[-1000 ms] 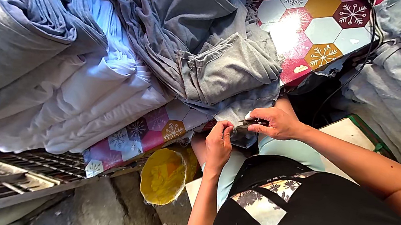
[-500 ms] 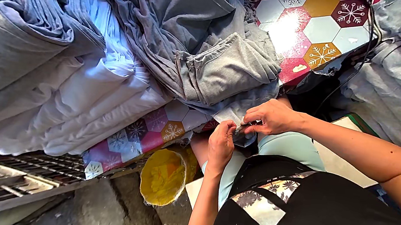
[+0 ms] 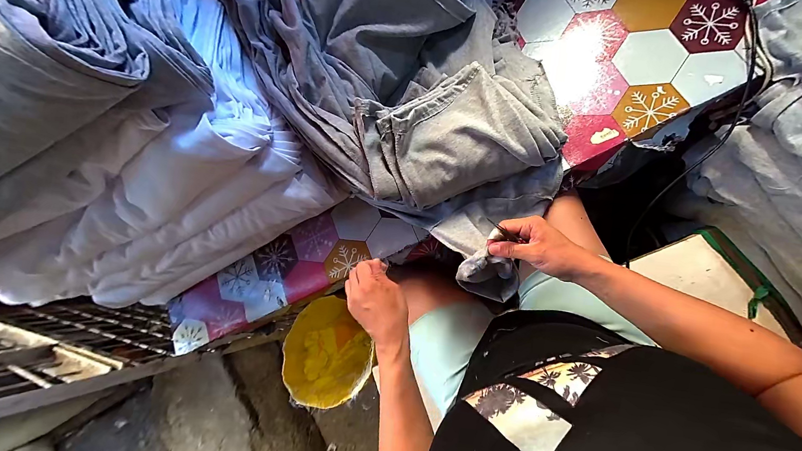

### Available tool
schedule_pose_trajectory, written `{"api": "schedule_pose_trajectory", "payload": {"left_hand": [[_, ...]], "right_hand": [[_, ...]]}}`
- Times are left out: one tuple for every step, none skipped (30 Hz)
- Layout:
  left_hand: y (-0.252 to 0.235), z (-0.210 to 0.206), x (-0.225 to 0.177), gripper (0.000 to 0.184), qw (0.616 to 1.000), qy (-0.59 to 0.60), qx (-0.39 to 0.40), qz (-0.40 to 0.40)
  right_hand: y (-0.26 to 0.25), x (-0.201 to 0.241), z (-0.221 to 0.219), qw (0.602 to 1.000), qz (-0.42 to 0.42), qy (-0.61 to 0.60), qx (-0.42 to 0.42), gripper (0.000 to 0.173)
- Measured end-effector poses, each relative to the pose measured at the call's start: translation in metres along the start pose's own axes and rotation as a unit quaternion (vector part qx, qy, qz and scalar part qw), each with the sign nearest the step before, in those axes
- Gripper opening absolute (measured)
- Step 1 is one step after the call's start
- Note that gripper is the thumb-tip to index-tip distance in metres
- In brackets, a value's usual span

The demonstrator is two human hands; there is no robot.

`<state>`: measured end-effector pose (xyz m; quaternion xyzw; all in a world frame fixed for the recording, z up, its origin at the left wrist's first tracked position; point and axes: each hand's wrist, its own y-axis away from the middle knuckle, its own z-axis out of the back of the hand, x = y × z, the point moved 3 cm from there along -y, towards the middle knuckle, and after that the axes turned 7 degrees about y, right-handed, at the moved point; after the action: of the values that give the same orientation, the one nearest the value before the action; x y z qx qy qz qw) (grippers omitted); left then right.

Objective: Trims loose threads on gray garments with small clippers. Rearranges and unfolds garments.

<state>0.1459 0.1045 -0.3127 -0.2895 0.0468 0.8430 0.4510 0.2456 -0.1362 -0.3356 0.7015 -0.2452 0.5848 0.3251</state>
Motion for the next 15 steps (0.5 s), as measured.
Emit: {"api": "schedule_pose_trajectory", "payload": {"left_hand": [[0.001, -0.001, 0.002, 0.033, 1.0, 0.022, 0.005, 0.002], [0.005, -0.003, -0.002, 0.032, 0.997, 0.074, 0.023, 0.004], [0.011, -0.006, -0.008, 0.031, 0.988, 0.149, 0.05, 0.005], [0.017, -0.01, -0.016, 0.028, 0.969, 0.232, 0.086, -0.002], [0.023, -0.016, -0.023, 0.025, 0.939, 0.314, 0.14, -0.016], [0.029, -0.022, -0.029, 0.025, 0.898, 0.392, 0.197, -0.026], [0.034, -0.026, -0.036, 0.029, 0.856, 0.455, 0.243, -0.027], [0.037, -0.028, -0.04, 0.032, 0.829, 0.489, 0.269, -0.028], [0.038, -0.026, -0.042, 0.031, 0.825, 0.492, 0.273, -0.043], [0.037, -0.022, -0.042, 0.027, 0.845, 0.464, 0.255, -0.076], [0.037, -0.018, -0.04, 0.021, 0.879, 0.403, 0.219, -0.126], [0.037, -0.014, -0.039, 0.015, 0.911, 0.326, 0.176, -0.181], [0.038, -0.012, -0.038, 0.012, 0.932, 0.252, 0.127, -0.228], [0.039, -0.011, -0.035, 0.01, 0.947, 0.186, 0.073, -0.253], [0.04, -0.012, -0.031, 0.009, 0.958, 0.137, 0.025, -0.249]], "right_hand": [[0.0, 0.0, -0.002, 1.0, -0.019, -0.021, -0.007, 0.009], [0.001, 0.002, -0.004, 0.998, -0.04, -0.04, -0.013, 0.01], [0.003, 0.004, -0.007, 0.997, -0.057, -0.056, -0.018, 0.012], [0.004, 0.006, -0.01, 0.995, -0.065, -0.067, -0.027, 0.013], [0.005, 0.008, -0.013, 0.995, -0.066, -0.074, -0.033, 0.014], [0.006, 0.008, -0.014, 0.996, -0.056, -0.07, -0.027, 0.01], [0.006, 0.008, -0.013, 0.998, -0.032, -0.046, -0.01, 0.002], [0.005, 0.007, -0.01, 1.0, 0.002, 0.011, 0.006, 0.008], [0.005, 0.007, -0.006, 0.992, 0.048, 0.116, 0.001, 0.011], [0.006, 0.007, 0.0, 0.96, 0.109, 0.257, -0.037, 0.012], [0.008, 0.009, 0.007, 0.906, 0.157, 0.383, -0.081, 0.016], [0.011, 0.012, 0.013, 0.856, 0.183, 0.467, -0.126, 0.019], [0.015, 0.013, 0.018, 0.814, 0.202, 0.517, -0.172, 0.019], [0.018, 0.014, 0.022, 0.782, 0.221, 0.541, -0.215, 0.017], [0.023, 0.014, 0.025, 0.76, 0.24, 0.551, -0.248, 0.016]]}}
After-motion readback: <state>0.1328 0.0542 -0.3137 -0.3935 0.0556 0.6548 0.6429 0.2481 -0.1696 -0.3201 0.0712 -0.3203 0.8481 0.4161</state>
